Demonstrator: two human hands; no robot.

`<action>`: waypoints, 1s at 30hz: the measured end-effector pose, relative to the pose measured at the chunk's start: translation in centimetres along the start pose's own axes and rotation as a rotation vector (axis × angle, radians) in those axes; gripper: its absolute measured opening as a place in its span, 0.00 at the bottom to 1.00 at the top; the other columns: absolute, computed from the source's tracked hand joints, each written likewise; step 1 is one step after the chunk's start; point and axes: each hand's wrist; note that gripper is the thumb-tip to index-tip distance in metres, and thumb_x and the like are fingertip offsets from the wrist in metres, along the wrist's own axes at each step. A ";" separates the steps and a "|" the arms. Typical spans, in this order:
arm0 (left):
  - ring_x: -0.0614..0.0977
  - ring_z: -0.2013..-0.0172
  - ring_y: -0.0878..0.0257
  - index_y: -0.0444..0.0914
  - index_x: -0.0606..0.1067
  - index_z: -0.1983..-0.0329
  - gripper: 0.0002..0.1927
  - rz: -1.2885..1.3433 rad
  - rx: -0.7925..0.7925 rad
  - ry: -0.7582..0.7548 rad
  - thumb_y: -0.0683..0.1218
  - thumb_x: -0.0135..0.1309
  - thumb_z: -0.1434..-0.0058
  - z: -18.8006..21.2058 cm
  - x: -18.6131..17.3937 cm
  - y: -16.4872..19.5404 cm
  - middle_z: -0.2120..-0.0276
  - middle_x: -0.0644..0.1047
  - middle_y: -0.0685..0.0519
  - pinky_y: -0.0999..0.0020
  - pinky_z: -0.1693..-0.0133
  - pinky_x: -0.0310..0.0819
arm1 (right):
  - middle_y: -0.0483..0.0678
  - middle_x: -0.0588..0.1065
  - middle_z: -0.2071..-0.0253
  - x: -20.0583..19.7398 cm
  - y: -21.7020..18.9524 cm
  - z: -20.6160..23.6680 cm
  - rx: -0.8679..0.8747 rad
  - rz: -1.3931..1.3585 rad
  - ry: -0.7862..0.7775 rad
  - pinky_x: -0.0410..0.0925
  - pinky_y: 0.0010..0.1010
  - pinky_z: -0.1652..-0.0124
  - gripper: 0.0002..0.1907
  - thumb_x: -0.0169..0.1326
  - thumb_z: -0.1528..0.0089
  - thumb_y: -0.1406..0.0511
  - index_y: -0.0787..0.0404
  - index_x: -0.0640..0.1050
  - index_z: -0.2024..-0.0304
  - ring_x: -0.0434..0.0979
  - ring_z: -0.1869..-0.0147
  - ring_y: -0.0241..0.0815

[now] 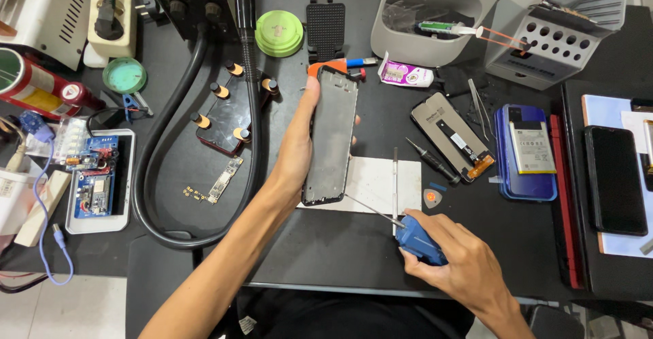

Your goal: The person uses a white plastic spudger to pry and separate the screen assembly from the smartphone frame along the edges. They then switch to a blue hot air gun to apply heat to the frame and continue prying to loosen adhesive. The phone remains disassembled on the workbench throughout the clip.

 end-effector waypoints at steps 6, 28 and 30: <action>0.80 0.68 0.66 0.39 0.77 0.54 0.36 -0.040 0.010 0.005 0.74 0.39 0.37 0.1 0.2 0.1 0.64 0.80 0.53 0.69 0.66 0.75 | 0.48 0.77 0.68 0.0 -0.1 0.0 -0.022 0.023 -0.027 0.73 0.37 0.66 0.32 0.67 0.54 0.60 0.56 0.78 0.46 0.80 0.67 0.48; 0.83 0.65 0.57 0.34 0.75 0.49 0.40 0.262 0.053 -0.064 0.73 0.34 0.35 -2.3 -0.1 -5.6 0.62 0.81 0.44 0.59 0.60 0.81 | 0.53 0.78 0.57 -2.9 3.7 -0.3 0.434 -0.001 0.042 0.74 0.43 0.60 0.29 0.64 0.45 0.55 0.60 0.70 0.48 0.82 0.57 0.59; 0.84 0.65 0.56 0.32 0.75 0.49 0.39 0.283 0.029 -0.045 0.71 0.36 0.35 -1.9 0.1 -6.8 0.62 0.81 0.44 0.59 0.60 0.82 | 0.54 0.77 0.56 -3.4 4.0 -0.1 0.363 0.021 0.103 0.73 0.44 0.61 0.26 0.64 0.46 0.56 0.60 0.71 0.50 0.81 0.56 0.60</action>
Point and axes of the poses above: each hand's wrist, its own z-axis away from the middle knuckle, its own x-axis out of the palm, y = z × x
